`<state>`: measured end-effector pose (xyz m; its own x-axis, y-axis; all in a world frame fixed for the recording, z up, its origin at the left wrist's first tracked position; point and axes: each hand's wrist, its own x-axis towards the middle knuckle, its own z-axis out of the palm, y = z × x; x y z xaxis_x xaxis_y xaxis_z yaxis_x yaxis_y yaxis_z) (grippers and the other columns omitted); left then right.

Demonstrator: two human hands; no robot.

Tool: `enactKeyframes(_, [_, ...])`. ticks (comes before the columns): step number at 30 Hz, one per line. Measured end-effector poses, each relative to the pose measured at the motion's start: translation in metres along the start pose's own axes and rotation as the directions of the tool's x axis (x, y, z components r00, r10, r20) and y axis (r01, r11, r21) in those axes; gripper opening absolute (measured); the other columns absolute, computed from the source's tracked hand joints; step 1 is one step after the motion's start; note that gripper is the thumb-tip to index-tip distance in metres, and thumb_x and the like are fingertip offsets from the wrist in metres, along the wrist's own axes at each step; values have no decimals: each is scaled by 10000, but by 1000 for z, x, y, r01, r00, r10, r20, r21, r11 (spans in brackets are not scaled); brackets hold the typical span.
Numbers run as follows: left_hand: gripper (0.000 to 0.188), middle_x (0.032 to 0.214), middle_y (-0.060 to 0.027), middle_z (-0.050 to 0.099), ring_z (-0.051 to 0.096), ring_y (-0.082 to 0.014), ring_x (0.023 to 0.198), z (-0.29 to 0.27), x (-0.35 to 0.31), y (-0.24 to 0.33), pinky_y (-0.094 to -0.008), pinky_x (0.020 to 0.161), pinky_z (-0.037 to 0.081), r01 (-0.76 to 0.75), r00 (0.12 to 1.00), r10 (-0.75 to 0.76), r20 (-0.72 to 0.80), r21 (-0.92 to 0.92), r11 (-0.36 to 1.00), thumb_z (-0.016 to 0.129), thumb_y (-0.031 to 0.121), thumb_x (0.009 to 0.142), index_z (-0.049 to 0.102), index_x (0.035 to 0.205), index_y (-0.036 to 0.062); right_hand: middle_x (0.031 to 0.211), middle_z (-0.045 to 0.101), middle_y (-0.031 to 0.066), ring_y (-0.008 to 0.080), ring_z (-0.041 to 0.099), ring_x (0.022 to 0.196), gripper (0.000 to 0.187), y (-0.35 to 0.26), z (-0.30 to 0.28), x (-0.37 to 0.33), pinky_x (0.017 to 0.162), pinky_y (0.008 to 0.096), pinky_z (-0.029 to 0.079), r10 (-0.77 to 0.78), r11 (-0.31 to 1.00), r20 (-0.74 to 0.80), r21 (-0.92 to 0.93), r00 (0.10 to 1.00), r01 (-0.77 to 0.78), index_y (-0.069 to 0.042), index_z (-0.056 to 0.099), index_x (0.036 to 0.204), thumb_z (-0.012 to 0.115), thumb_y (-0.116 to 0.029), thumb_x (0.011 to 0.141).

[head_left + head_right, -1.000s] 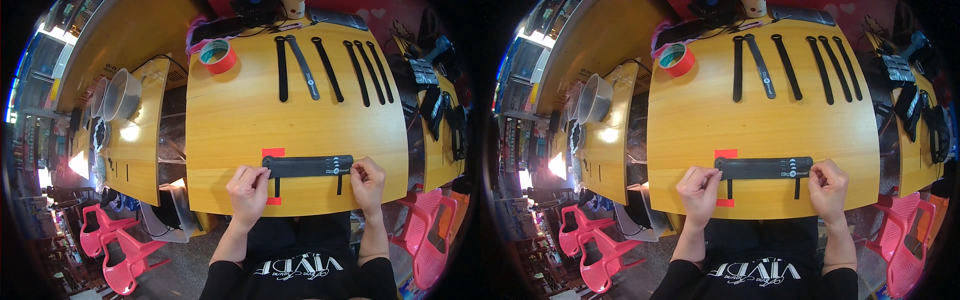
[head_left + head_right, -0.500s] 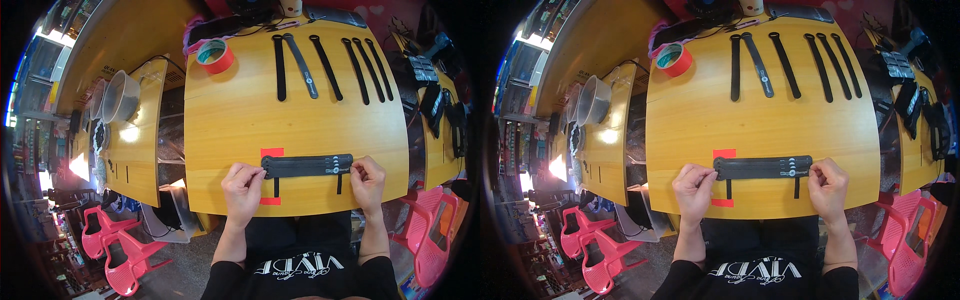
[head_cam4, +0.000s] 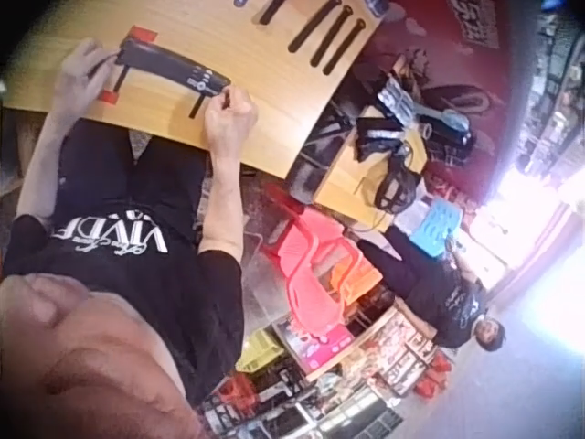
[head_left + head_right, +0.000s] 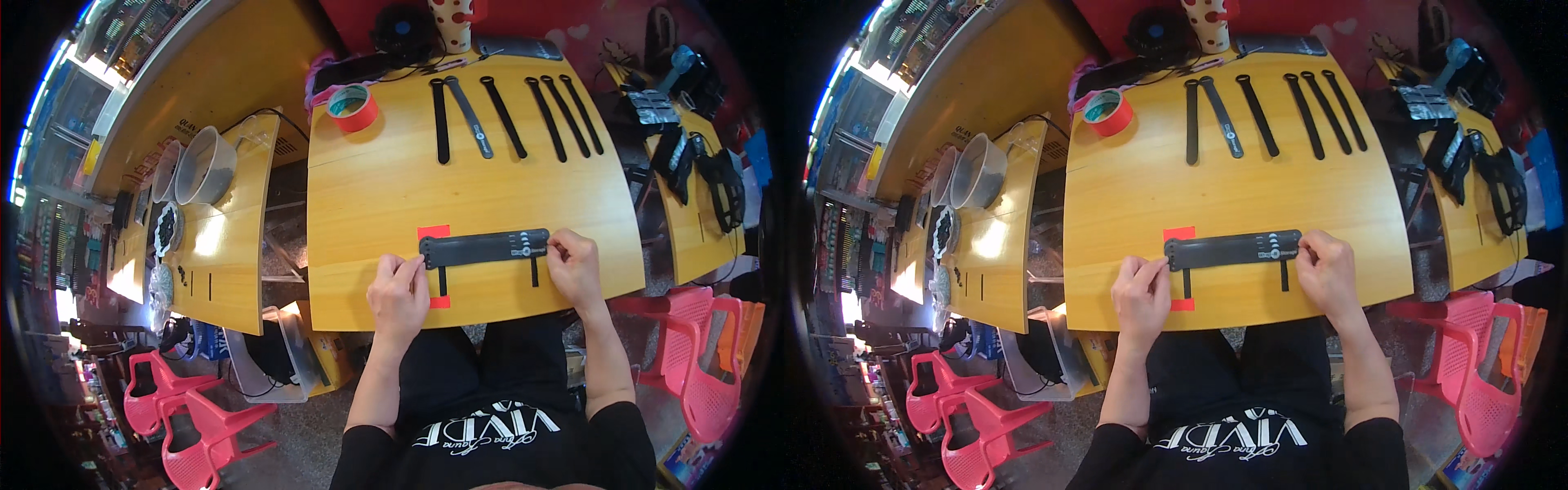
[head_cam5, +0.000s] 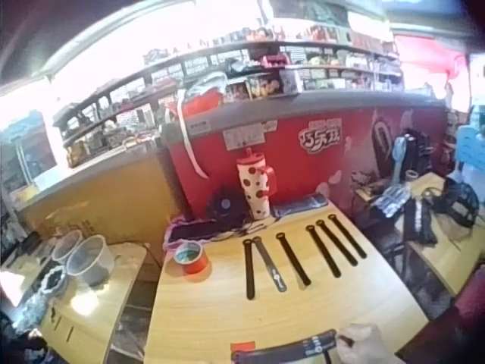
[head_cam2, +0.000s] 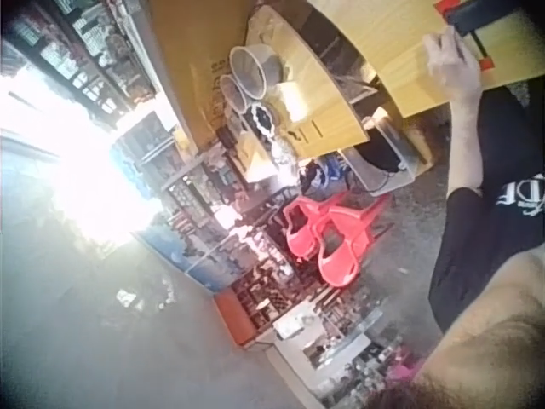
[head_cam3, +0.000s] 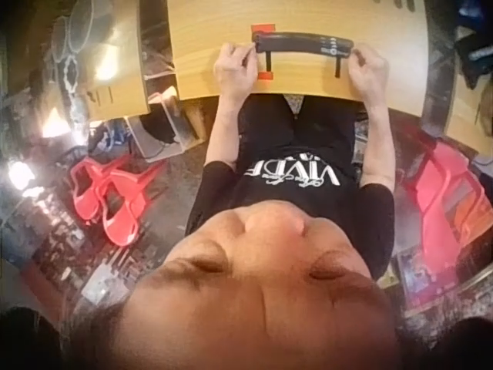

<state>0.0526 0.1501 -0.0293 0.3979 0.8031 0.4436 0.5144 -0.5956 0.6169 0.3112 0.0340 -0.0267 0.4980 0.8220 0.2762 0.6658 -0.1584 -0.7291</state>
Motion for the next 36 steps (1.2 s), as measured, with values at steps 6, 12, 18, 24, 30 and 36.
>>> enactKeyframes(6, [102,810,-89,600,607,-137,631,-3,-4,-29,-282,551,486,329,927,-375,14,-513,793,640,-37,880,682,969,-64,852,633,231,407,629,771,80,-36,1,24,669,441,500,-240,950,78,-187,968,251,41,610,872,588,17,799])
enactKeyframes(12, [124,801,-95,611,607,-138,661,9,-11,-40,-266,599,482,195,963,-259,-71,-481,855,642,-32,880,683,991,-71,912,610,230,419,608,917,155,-82,105,108,789,450,513,-480,784,174,-354,860,509,18,633,932,607,-19,783])
enactKeyframes(18, [127,869,-61,581,588,-83,634,7,-13,-37,-213,526,493,181,968,-246,-59,-514,838,626,-26,911,680,1009,-85,928,627,193,389,623,925,105,-80,160,145,798,420,542,-381,712,285,-516,880,476,-5,681,843,603,-37,780])
enactKeyframes(24, [202,895,-124,628,615,-189,721,-7,-9,-23,-287,639,491,148,947,-267,-177,-497,855,660,-33,855,672,1057,-44,905,615,182,365,624,883,95,-87,154,117,753,414,543,-608,622,350,-347,712,702,-16,641,830,605,-17,742])
enactKeyframes(30, [586,1274,-210,529,499,-394,1179,-32,31,5,-449,1003,398,-270,949,271,-159,26,963,720,21,763,541,1321,24,858,561,170,371,593,854,116,-80,104,93,722,433,507,-715,644,236,-144,658,751,-28,562,802,602,24,706])
enactKeyframes(36, [312,965,-112,664,589,-310,938,-42,53,1,-436,863,413,-368,901,342,266,55,928,727,44,755,660,1060,50,829,529,126,346,556,783,207,-99,41,54,648,423,463,-803,592,111,30,586,805,-23,573,839,608,91,670])
